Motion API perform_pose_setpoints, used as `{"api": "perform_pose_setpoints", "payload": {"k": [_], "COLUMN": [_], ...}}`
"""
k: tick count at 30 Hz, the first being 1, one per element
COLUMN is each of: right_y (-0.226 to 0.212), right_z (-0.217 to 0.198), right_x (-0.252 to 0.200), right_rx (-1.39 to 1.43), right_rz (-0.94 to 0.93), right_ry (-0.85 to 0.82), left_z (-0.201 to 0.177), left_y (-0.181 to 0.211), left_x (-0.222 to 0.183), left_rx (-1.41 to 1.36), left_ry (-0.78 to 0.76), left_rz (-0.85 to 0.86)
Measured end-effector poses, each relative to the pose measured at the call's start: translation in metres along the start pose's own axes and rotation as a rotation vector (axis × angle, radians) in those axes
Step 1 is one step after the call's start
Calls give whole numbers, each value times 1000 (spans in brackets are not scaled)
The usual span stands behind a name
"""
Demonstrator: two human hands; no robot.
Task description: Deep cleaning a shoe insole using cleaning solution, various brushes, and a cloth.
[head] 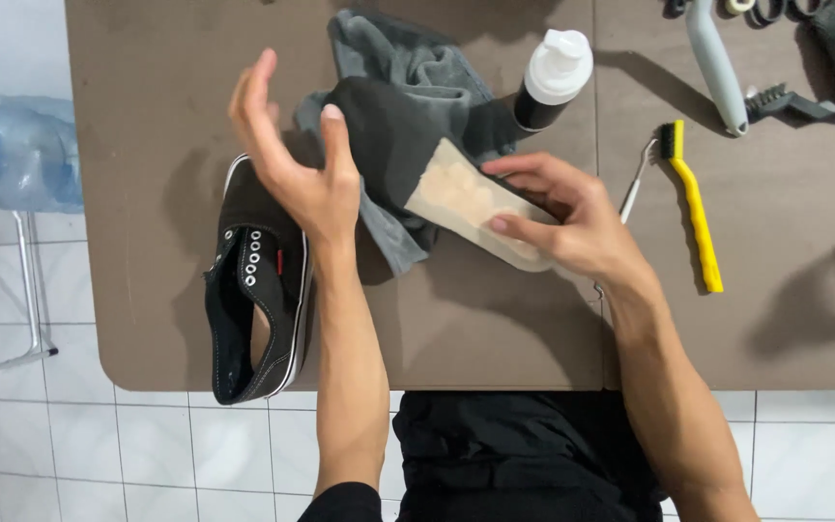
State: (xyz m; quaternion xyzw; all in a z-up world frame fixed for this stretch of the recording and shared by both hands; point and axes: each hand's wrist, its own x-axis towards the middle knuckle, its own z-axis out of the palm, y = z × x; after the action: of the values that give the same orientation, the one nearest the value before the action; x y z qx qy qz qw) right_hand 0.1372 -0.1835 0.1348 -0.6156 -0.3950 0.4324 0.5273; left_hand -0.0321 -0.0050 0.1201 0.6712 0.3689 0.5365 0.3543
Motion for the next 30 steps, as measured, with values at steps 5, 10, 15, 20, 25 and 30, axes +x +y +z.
{"api": "perform_pose_setpoints", "payload": {"k": [5, 10, 15, 20, 25, 30], "right_y": [16, 9, 16, 18, 23, 18], "right_z": [11, -2, -32, -32, -25, -30], "right_x": [6, 3, 4, 19, 66, 61], "right_rx": [-253, -531, -478, -345, -408, -509], "right_rz": [-164, -629, -715, -514, -536, -627], "right_ry": [22, 330, 703, 575, 367, 483], "left_z": [16, 31, 31, 33, 34, 32], "left_y": [28, 1, -15, -28, -34, -34], "left_x": [-9, -15, -13, -10, -10, -5], "left_rx": [395, 540, 482, 437, 428, 471], "left_ry": [-249, -418, -336, -230, -227, -220], "left_rz": [397, 374, 334, 356, 349, 338]}}
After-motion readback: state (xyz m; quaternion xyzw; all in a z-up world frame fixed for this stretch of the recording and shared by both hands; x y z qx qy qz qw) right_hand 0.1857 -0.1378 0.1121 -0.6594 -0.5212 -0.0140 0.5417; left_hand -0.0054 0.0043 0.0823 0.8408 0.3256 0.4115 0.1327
